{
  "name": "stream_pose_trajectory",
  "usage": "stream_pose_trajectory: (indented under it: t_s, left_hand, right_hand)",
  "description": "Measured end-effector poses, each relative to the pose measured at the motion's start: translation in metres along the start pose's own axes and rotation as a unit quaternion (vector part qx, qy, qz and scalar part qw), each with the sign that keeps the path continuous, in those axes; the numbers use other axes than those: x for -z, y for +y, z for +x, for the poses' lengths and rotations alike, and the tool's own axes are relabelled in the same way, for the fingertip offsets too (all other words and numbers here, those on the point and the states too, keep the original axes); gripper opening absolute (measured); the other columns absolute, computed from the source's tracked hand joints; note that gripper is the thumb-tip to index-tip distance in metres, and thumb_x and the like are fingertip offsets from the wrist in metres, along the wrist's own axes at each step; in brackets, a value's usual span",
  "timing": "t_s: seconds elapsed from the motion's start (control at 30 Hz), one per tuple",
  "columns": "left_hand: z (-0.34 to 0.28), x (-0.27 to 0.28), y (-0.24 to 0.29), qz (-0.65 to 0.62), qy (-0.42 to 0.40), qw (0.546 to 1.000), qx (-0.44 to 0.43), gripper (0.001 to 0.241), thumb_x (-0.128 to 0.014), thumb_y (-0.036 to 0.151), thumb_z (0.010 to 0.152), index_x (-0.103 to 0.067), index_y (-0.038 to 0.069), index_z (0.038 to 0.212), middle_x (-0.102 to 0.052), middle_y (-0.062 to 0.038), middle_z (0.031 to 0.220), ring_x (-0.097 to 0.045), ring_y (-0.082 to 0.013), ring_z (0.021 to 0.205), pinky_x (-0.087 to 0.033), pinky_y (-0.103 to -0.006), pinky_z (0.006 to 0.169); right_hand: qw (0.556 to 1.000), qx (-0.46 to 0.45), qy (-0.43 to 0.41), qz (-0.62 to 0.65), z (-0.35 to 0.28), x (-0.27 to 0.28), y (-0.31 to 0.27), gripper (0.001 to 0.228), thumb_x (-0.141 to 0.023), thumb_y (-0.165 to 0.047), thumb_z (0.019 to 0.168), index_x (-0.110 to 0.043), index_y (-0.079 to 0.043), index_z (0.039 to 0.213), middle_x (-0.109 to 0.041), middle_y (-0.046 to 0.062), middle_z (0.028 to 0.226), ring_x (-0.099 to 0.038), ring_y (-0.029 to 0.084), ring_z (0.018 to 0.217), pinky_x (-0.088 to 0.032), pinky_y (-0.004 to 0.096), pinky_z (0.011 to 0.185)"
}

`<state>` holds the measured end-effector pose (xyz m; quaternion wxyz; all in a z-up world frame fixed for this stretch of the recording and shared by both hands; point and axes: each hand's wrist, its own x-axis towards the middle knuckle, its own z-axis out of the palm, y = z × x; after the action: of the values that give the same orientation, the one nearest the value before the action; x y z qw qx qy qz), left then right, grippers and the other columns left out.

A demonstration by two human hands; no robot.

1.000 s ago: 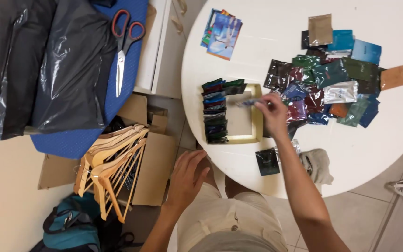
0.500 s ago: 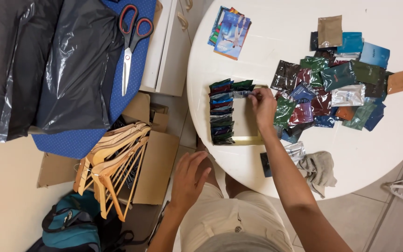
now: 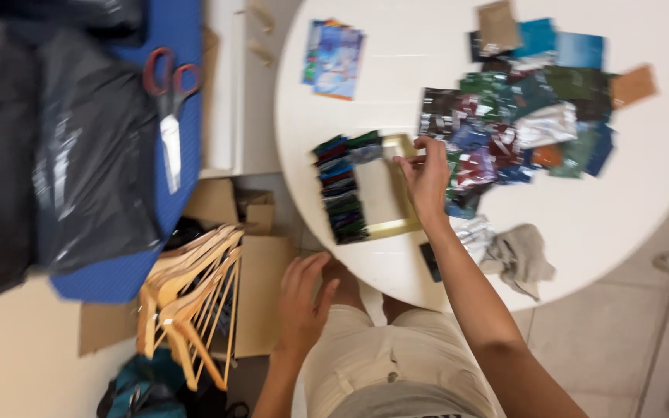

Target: Sorting and organizing small colorful packets into neat rows on a table.

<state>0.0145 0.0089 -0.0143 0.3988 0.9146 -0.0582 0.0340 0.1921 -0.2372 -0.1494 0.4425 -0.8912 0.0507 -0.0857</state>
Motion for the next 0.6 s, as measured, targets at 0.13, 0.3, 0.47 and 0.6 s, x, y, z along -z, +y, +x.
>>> stream_pose_trajectory:
  t_s: [0.13, 0.3, 0.47, 0.6]
  left_hand:
    - [0.002, -0.008, 0.007, -0.02, -0.038, 0.999, 0.0, 0.038, -0.058, 0.024, 0.102, -0.058, 0.006, 0.135, -0.064, -0.008, 0.134, -0.06, -0.0279, 0.124, -0.039, -0.0495, 0.117]
    - [-0.004, -0.023, 0.018, -0.005, -0.066, 0.998, 0.011, 0.038, -0.061, 0.022, 0.101, -0.058, 0.009, 0.137, -0.064, -0.005, 0.136, -0.06, -0.0237, 0.126, -0.038, -0.0511, 0.118]
    - [-0.003, -0.031, 0.037, 0.001, -0.089, 0.996, -0.002, 0.038, -0.061, 0.022, 0.101, -0.059, 0.009, 0.136, -0.064, -0.005, 0.134, -0.061, -0.0225, 0.124, -0.037, -0.0499, 0.119]
    - [-0.006, -0.033, 0.039, 0.011, -0.088, 0.996, -0.013, 0.038, -0.061, 0.023, 0.101, -0.059, 0.009, 0.137, -0.064, -0.005, 0.133, -0.06, -0.0214, 0.125, -0.037, -0.0491, 0.119]
  right_hand:
    - [0.983, -0.074, 0.165, 0.039, 0.008, 0.1, 0.096, 0.028, -0.081, -0.012, 0.087, -0.064, -0.013, 0.109, -0.06, 0.005, 0.102, -0.059, 0.015, 0.076, -0.049, 0.028, 0.069]
    - [0.943, -0.12, 0.281, -0.134, 0.013, 0.206, 0.264, 0.014, -0.078, -0.006, 0.093, -0.069, -0.008, 0.104, -0.062, 0.009, 0.101, -0.067, 0.022, 0.085, -0.055, 0.036, 0.08]
    - [0.937, -0.25, 0.161, -0.184, 0.03, 0.224, 0.297, 0.055, -0.099, -0.045, 0.078, -0.059, -0.013, 0.1, -0.064, 0.003, 0.09, -0.063, 0.024, 0.078, -0.049, 0.042, 0.069]
    - [0.925, -0.356, 0.112, -0.066, 0.038, 0.234, 0.323, 0.047, -0.101, -0.04, 0.074, -0.062, -0.023, 0.093, -0.058, -0.01, 0.077, -0.052, 0.004, 0.066, -0.047, 0.024, 0.063]
